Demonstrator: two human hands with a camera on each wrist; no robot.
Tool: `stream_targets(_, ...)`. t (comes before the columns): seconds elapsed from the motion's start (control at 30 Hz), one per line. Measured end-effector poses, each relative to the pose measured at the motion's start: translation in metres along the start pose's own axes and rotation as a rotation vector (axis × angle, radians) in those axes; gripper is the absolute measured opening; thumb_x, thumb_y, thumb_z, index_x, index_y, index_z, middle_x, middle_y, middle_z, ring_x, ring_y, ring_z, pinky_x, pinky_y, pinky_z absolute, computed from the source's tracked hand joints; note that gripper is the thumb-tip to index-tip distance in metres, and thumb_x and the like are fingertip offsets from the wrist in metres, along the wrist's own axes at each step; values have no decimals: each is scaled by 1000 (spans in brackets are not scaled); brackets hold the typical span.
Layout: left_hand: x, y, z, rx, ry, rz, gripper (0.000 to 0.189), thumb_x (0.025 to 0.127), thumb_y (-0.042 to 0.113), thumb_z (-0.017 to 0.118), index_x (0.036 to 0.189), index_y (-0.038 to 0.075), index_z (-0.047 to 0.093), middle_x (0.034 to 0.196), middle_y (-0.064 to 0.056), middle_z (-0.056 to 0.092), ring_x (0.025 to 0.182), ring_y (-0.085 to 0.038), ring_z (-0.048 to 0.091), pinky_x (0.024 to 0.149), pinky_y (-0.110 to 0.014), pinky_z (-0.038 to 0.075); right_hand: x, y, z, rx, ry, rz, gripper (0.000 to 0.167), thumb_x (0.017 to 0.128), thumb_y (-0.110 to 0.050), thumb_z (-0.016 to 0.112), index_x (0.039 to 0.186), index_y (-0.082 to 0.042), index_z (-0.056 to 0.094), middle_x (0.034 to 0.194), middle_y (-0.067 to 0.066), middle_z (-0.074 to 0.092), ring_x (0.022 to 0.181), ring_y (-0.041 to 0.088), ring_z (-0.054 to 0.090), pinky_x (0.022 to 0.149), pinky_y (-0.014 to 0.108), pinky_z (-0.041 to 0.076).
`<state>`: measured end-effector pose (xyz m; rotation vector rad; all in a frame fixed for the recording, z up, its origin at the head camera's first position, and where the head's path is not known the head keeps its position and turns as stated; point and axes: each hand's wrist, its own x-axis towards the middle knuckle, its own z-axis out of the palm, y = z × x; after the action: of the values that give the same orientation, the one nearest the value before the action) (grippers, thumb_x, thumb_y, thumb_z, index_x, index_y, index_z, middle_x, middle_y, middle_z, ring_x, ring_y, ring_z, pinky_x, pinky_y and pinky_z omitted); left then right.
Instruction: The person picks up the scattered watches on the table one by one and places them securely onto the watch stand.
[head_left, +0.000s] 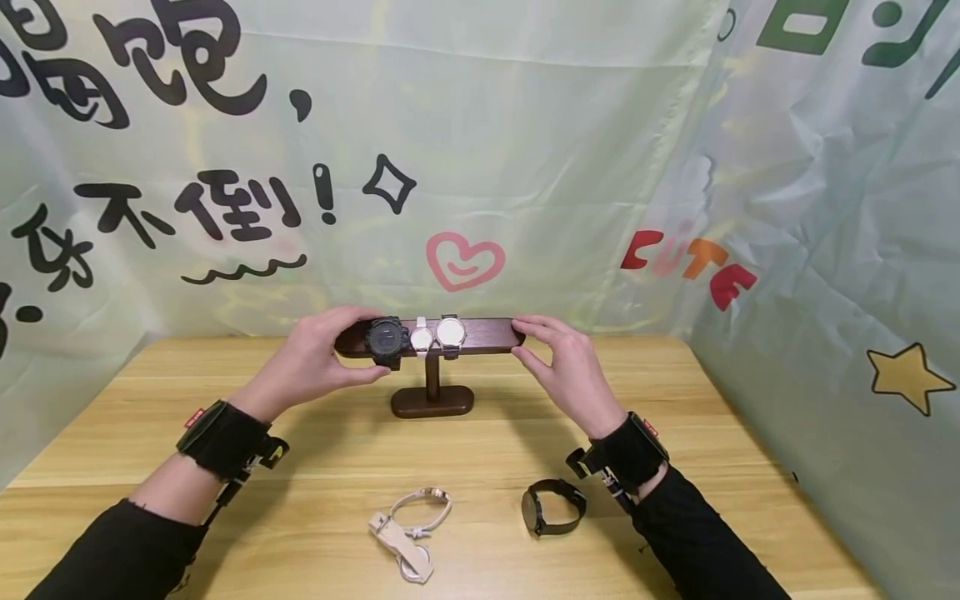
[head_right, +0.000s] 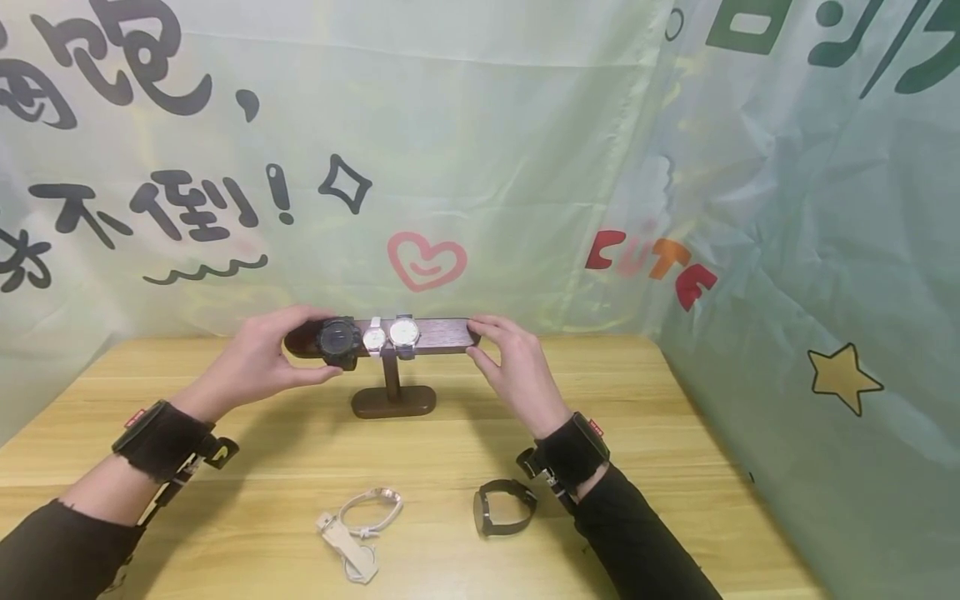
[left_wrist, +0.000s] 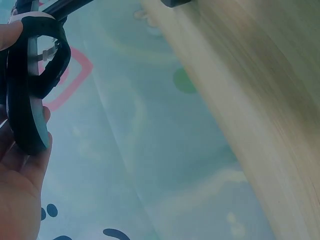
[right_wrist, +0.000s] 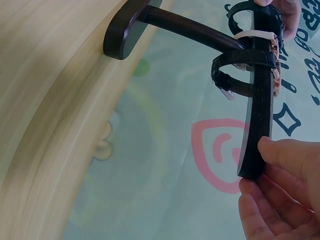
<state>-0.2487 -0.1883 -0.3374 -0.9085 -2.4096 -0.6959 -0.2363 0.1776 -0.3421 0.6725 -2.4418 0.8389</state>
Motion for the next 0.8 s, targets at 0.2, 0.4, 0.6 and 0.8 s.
stream_targets(0.2,0,0,0,20,3,-5,69,76,30,100,136,15,68,122,-3,75,93,-11,69,76,-28,64,0,0,1,10,2,-3,38,101,-14,77,137,-3,72,141,17,71,135,36,65,113,52,55)
stream_targets(0.4,0,0,0,24,2,4,69,76,30,99,135,14,68,122,-4,75,95,-13,71,77,-34,64,0,0,1,9,1,0,38,100,-14,77,137,-3,73,140,16,71,135,35,66,113,52,56)
stream_targets(0.6,1,0,0,27,2,6,69,76,30,99,135,14,68,123,-4,75,96,-14,71,78,-34,65,0,1,1,7,-4,-2,38,100,-14,77,137,-3,72,141,16,71,135,35,65,113,51,56)
stream_targets(0.8,1,1,-1,21,-9,-5,71,75,32,100,136,14,67,124,-4,74,97,-12,71,79,-32,65,0,1,0,7,-9,-2,39,100,-14,77,137,-3,72,141,17,70,136,36,65,115,52,54)
